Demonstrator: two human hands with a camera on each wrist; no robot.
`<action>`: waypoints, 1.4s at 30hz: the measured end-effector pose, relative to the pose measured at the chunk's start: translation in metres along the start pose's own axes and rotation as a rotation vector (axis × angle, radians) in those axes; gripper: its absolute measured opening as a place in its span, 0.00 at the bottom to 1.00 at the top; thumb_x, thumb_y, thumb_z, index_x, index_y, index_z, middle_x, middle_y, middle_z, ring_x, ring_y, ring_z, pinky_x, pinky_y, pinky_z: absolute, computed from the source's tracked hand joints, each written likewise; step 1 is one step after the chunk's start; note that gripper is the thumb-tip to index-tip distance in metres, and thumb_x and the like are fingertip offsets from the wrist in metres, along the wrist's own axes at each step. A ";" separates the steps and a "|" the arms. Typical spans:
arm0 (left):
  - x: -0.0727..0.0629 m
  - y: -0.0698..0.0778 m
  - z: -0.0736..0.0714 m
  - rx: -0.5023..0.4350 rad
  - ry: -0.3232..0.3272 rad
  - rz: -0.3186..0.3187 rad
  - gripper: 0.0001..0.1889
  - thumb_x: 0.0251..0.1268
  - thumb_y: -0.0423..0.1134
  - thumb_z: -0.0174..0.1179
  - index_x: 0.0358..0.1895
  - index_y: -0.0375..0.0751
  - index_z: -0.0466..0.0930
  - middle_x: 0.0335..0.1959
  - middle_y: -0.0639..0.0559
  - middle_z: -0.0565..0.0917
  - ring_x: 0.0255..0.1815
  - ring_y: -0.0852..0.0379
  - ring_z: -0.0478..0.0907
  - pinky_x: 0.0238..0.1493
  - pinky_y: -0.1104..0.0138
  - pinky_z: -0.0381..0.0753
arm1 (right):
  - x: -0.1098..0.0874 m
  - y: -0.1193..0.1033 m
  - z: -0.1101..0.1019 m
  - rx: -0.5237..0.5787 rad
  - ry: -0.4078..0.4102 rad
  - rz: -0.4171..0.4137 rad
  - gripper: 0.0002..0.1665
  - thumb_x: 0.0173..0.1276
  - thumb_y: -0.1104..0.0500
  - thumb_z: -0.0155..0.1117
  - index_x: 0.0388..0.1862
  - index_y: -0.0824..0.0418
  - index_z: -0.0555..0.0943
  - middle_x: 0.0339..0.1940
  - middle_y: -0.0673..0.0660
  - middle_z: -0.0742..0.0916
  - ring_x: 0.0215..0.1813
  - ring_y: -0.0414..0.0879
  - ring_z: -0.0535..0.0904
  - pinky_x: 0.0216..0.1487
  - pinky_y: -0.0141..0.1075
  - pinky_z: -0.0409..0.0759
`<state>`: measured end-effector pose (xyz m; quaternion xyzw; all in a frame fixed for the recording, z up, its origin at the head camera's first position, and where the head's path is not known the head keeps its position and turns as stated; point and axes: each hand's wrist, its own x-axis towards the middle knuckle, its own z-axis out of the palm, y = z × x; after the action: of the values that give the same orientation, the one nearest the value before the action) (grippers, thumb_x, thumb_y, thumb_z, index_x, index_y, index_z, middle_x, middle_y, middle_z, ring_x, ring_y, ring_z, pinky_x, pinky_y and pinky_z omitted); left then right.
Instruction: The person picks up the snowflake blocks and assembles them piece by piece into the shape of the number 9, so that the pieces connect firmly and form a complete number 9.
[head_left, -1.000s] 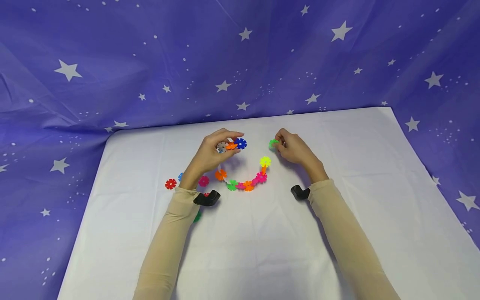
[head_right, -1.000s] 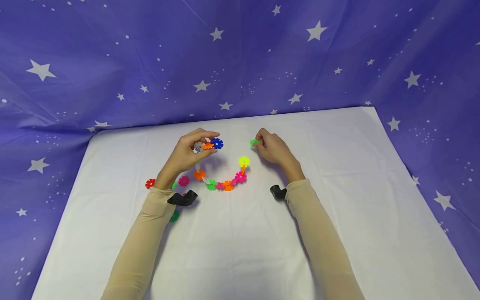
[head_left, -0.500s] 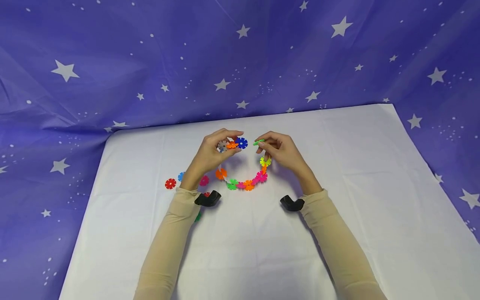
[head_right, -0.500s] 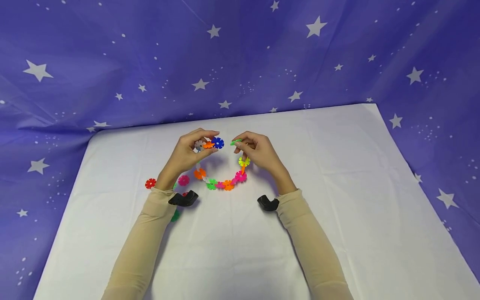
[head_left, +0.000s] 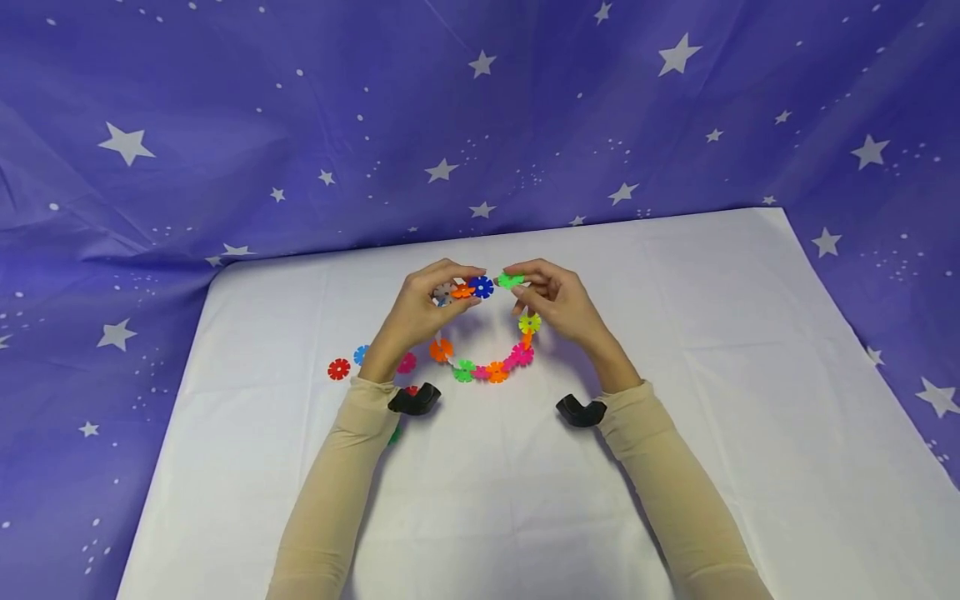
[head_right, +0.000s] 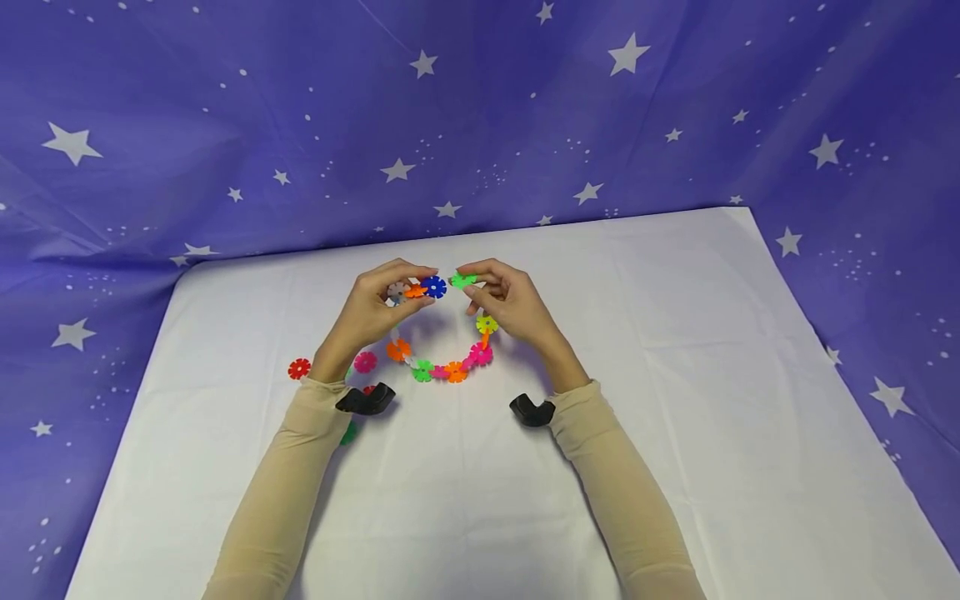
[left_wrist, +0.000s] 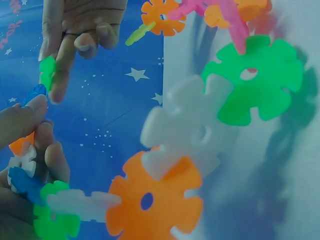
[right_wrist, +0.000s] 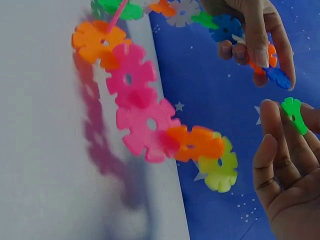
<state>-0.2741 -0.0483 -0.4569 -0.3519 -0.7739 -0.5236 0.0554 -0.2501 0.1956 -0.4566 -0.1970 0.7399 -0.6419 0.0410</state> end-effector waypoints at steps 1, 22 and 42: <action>0.000 0.000 0.000 0.007 0.003 0.001 0.19 0.57 0.33 0.70 0.53 0.43 0.84 0.44 0.52 0.86 0.48 0.58 0.81 0.54 0.64 0.78 | 0.000 -0.001 0.001 0.006 -0.004 -0.001 0.18 0.71 0.69 0.58 0.59 0.70 0.76 0.37 0.47 0.88 0.29 0.48 0.85 0.32 0.40 0.82; 0.000 0.003 0.001 0.044 0.058 0.058 0.19 0.54 0.33 0.72 0.51 0.41 0.86 0.37 0.49 0.87 0.37 0.56 0.80 0.38 0.69 0.78 | 0.001 -0.002 0.013 -0.045 0.089 -0.005 0.14 0.73 0.62 0.59 0.54 0.66 0.81 0.34 0.56 0.90 0.31 0.43 0.85 0.32 0.40 0.81; 0.000 -0.002 0.010 0.039 0.060 0.041 0.19 0.52 0.29 0.72 0.50 0.37 0.86 0.38 0.47 0.87 0.40 0.54 0.82 0.39 0.69 0.81 | 0.001 -0.005 0.028 -0.153 0.203 0.038 0.09 0.70 0.63 0.62 0.44 0.65 0.86 0.35 0.63 0.90 0.37 0.48 0.82 0.38 0.31 0.72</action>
<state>-0.2727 -0.0407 -0.4632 -0.3508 -0.7747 -0.5173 0.0960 -0.2413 0.1685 -0.4565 -0.1195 0.7908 -0.5992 -0.0370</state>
